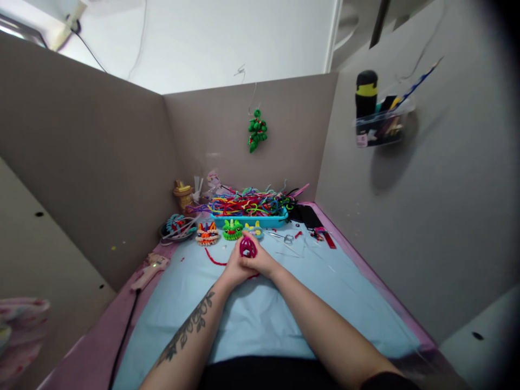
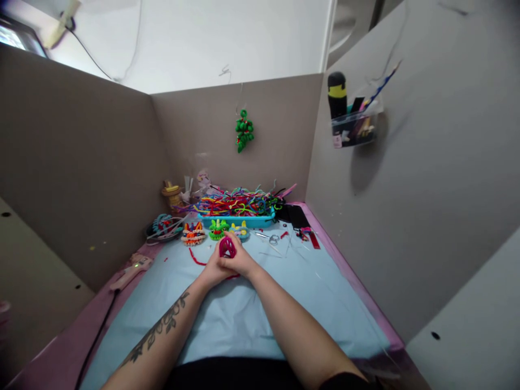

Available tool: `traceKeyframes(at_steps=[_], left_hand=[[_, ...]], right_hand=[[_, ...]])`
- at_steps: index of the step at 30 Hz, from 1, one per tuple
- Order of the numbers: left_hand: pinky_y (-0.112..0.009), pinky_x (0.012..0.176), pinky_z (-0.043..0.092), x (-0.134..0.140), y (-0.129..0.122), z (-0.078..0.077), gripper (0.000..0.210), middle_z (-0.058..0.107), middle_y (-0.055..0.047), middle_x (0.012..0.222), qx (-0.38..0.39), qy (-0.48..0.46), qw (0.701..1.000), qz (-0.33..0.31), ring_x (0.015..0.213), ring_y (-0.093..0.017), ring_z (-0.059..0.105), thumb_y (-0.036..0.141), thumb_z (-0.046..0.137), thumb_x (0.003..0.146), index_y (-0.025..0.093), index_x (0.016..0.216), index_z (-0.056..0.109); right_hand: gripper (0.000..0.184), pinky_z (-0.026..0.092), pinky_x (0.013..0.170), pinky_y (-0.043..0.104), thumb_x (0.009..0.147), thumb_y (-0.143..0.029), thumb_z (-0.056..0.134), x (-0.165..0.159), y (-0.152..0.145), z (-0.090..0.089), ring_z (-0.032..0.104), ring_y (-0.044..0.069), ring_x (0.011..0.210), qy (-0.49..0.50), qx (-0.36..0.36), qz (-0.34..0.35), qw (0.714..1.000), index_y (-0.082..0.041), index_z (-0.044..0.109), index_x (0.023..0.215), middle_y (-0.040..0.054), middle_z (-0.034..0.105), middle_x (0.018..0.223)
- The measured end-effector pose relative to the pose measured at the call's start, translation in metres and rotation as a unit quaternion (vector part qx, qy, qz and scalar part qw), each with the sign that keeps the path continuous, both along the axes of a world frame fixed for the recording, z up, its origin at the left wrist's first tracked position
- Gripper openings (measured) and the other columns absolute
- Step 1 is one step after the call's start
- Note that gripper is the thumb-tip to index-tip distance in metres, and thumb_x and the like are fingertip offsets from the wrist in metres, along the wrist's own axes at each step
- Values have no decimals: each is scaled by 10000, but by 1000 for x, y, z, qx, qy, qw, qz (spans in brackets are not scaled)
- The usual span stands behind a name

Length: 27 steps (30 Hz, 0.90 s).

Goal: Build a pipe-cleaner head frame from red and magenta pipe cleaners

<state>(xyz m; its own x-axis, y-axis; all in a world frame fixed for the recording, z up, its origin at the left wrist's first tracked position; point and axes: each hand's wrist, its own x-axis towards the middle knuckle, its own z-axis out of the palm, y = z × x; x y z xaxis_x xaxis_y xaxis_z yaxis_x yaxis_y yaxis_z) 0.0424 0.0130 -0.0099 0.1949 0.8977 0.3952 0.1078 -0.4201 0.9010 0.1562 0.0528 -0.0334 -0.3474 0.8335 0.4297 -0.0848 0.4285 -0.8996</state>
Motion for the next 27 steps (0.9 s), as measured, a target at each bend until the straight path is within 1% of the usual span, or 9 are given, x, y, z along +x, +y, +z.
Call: traceKeyframes(at_steps=[2,5,9,12,14,18,20,24,27], left_hand=[[-435,909,465,-2,0,3,801,518,-134,1230,2,12,1000,-17,1086,-296,540,186,761,539,175,1250,391],[-424,911,457,-8,2,7,741,557,-111,1177,21,37,999,-33,1059,-277,549,173,730,550,168,1224,422],[-376,800,504,-13,3,6,664,608,-61,1030,17,73,997,-30,905,-224,588,132,706,553,168,1168,459],[-354,776,512,-10,1,2,575,597,-66,1004,15,84,996,-32,881,-216,589,153,708,578,159,1111,493],[-360,796,512,-7,-1,-2,616,583,-83,1051,12,85,995,-44,914,-228,587,170,730,573,165,1139,486],[-393,802,521,-1,-5,-5,793,591,-91,1062,-23,90,992,-91,932,-259,595,157,798,482,181,1203,468],[-416,844,503,2,-6,-4,836,596,-96,1058,-17,78,993,-90,978,-282,582,164,816,455,171,1216,469],[-417,895,467,9,-7,0,873,571,-116,1141,-1,52,997,-57,1057,-295,548,155,808,468,159,1256,431],[-375,849,481,10,-6,3,729,592,-104,1115,-16,31,998,-51,991,-255,582,130,766,528,162,1194,472]], right_hand=[[881,199,1098,437,577,-370,780,0,-1,1,216,275,1359,-27,19,-19,999,-301,363,1350,70,316,1423],[867,198,1095,448,572,-352,778,1,-5,5,156,284,1377,-57,22,-32,998,-289,380,1339,77,273,1443],[831,243,1081,432,594,-315,760,0,-17,19,288,276,1327,-53,41,-58,996,-255,380,1331,100,350,1398],[765,383,985,383,639,-242,711,-4,-29,31,501,230,1149,-12,54,-66,996,-250,365,1321,92,508,1251],[672,443,903,347,663,-211,678,-6,-34,37,578,195,994,11,56,-83,995,-246,404,1276,61,583,1102],[534,457,838,318,662,-191,672,-9,-37,46,579,165,850,29,44,-130,990,-241,495,1164,7,579,915],[505,453,833,315,660,-200,681,-9,-36,48,570,163,835,48,33,-136,989,-240,512,1134,-1,564,884],[457,450,846,318,688,-299,694,-7,-30,48,567,171,868,109,14,-102,989,-243,523,1109,11,560,888],[465,447,872,332,723,-432,665,-3,-25,49,562,196,961,149,2,-65,987,-244,522,1123,49,577,979]])
